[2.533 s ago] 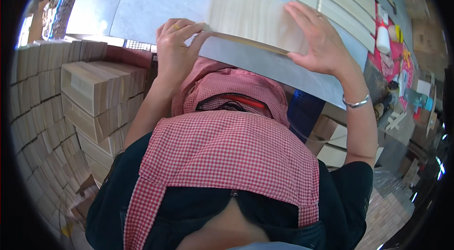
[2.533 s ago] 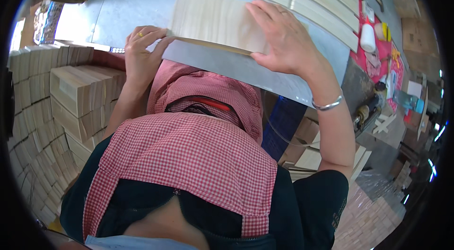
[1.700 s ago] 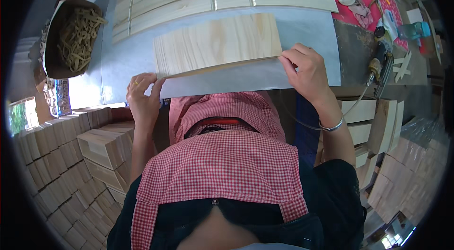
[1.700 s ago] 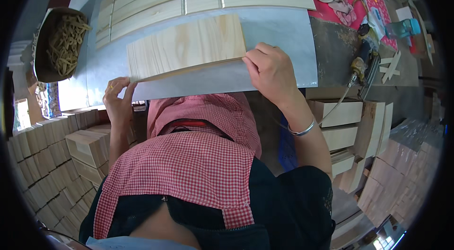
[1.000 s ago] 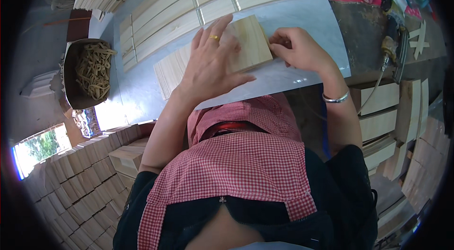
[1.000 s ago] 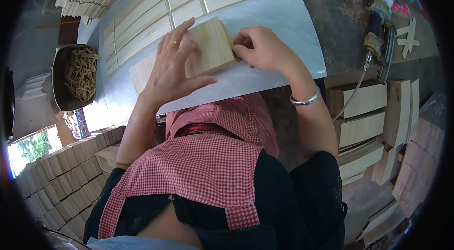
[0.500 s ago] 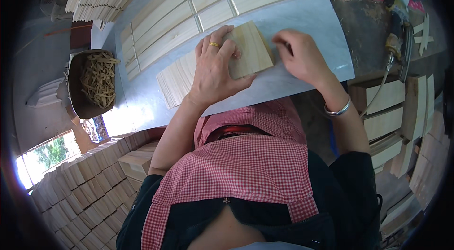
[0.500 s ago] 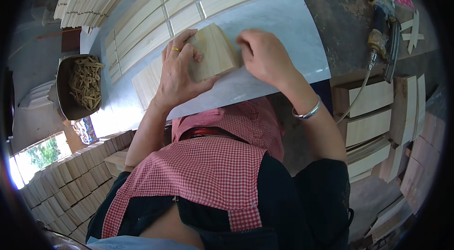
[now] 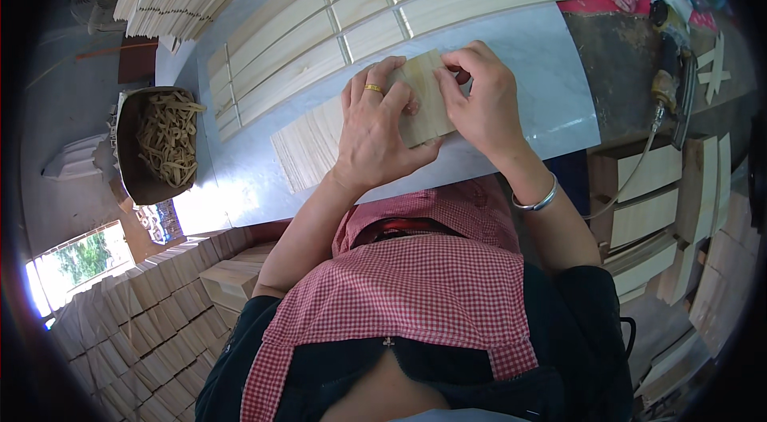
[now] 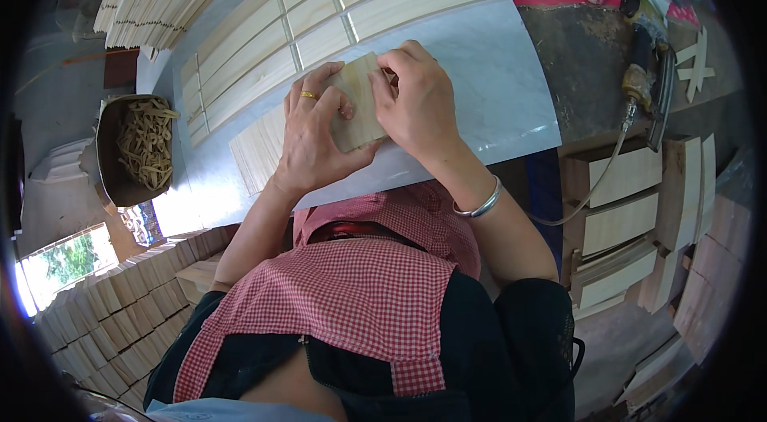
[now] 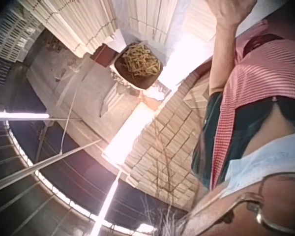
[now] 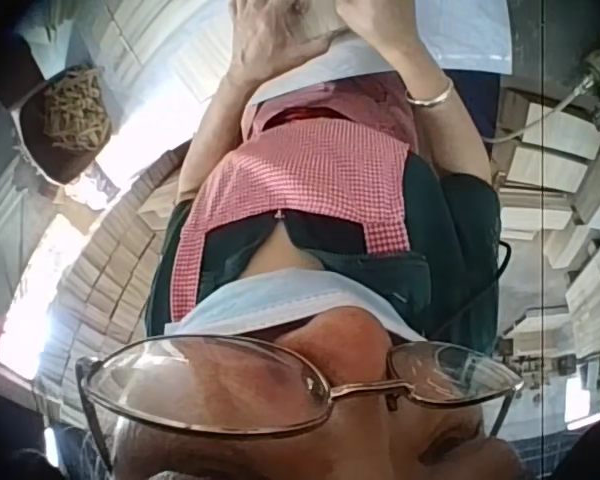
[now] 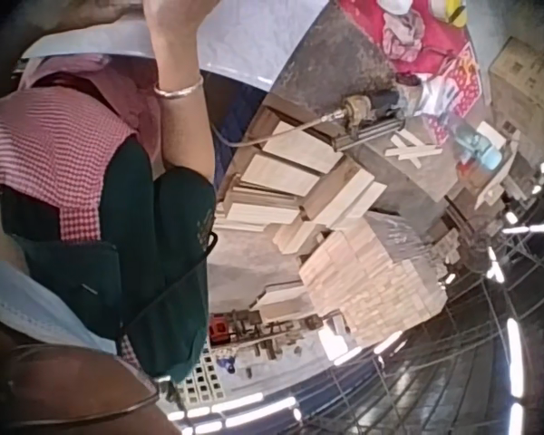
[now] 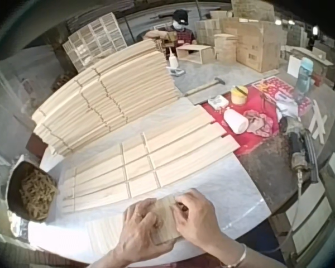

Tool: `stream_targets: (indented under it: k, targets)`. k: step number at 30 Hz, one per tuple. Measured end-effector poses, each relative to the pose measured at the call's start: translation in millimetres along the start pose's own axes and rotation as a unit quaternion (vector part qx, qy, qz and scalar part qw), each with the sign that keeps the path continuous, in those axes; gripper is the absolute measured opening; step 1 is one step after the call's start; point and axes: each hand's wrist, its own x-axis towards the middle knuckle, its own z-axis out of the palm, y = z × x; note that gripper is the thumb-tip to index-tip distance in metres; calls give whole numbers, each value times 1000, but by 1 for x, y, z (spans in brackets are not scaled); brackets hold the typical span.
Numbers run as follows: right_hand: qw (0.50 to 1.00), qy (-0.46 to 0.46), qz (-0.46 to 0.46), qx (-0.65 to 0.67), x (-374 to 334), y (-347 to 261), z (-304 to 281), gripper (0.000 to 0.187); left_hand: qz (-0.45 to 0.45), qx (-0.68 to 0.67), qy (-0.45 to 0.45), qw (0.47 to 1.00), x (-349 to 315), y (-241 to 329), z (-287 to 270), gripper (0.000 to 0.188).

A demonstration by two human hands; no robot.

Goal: Assembling small wooden boxes using wood glue, a pneumatic nail gun, and marking measurements with a pencil.

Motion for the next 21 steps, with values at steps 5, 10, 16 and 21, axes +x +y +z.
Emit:
stream_targets:
  k: [5, 10, 16, 21]
  targets:
    - [999, -16, -17, -25, 1, 0, -2, 15, -1, 5, 5, 1000, 0, 0, 0, 50]
    - [999, -12, -17, -30, 1, -4, 0, 20, 8, 4, -4, 1000, 3, -1, -3, 50]
    - [1000, 0, -18, -12, 3, -1, 4, 25, 15, -5, -15, 1000, 10, 0, -1, 47]
    - [998, -21, -16, 53, -6, -1, -16, 25, 34, 10, -15, 999, 13, -2, 0, 48]
